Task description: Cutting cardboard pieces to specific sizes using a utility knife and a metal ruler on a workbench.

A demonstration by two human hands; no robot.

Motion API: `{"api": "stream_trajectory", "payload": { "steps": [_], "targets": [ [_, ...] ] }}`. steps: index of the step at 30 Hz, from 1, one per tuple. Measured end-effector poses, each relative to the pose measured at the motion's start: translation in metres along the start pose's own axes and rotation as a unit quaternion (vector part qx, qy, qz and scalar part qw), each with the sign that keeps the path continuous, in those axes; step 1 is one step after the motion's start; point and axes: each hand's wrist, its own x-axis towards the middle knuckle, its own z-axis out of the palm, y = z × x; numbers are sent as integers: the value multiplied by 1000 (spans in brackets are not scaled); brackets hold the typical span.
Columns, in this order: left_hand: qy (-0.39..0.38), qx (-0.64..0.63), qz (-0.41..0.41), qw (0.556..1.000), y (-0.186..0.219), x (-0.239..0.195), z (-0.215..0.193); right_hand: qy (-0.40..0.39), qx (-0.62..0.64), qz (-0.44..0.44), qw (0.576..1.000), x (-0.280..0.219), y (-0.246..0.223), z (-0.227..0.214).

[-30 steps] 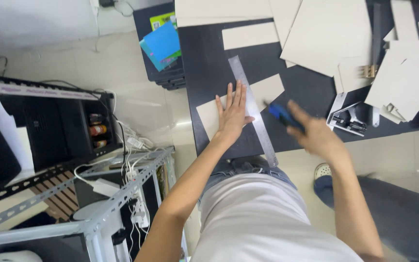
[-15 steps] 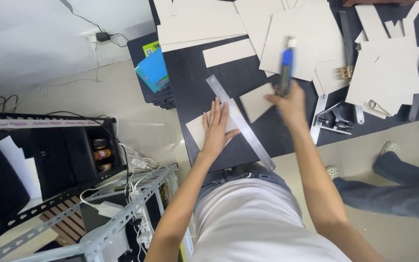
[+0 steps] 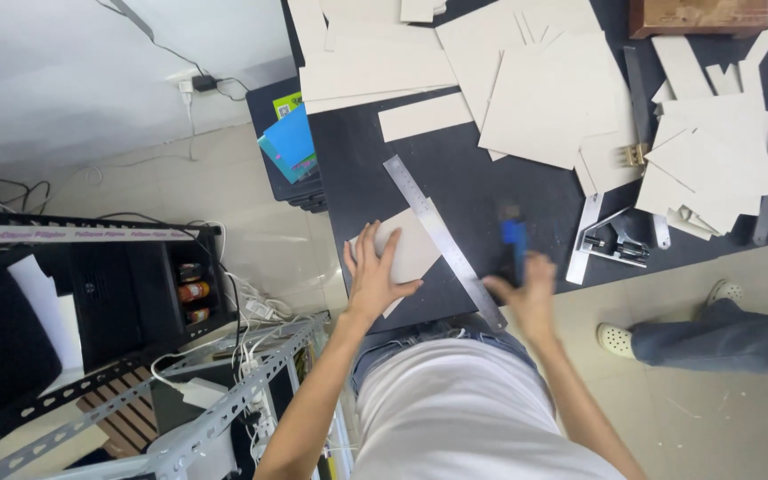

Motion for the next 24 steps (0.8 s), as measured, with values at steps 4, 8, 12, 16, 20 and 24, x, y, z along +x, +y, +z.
{"api": "stream_trajectory", "payload": {
  "steps": [4, 8, 12, 16, 20, 24],
  "targets": [
    [24, 1, 31, 999, -1, 10, 6, -186, -111, -9, 976, -17, -25, 30],
    [65, 0, 101, 993, 26, 21, 21, -141, -65, 41, 987, -21, 5, 35],
    [123, 16, 194, 973, 64, 57, 36, -79, -52, 116, 989, -13, -8, 11],
    [168, 11, 255, 952, 104, 122, 40, 14, 41, 241, 970, -5, -14, -23],
    [122, 55, 229, 964, 127, 226, 32, 82, 68, 315, 943, -7, -2, -57],
    [157, 178, 124, 963, 79, 324, 14, 94, 47, 324, 940, -21, 9, -78]
  ]
}}
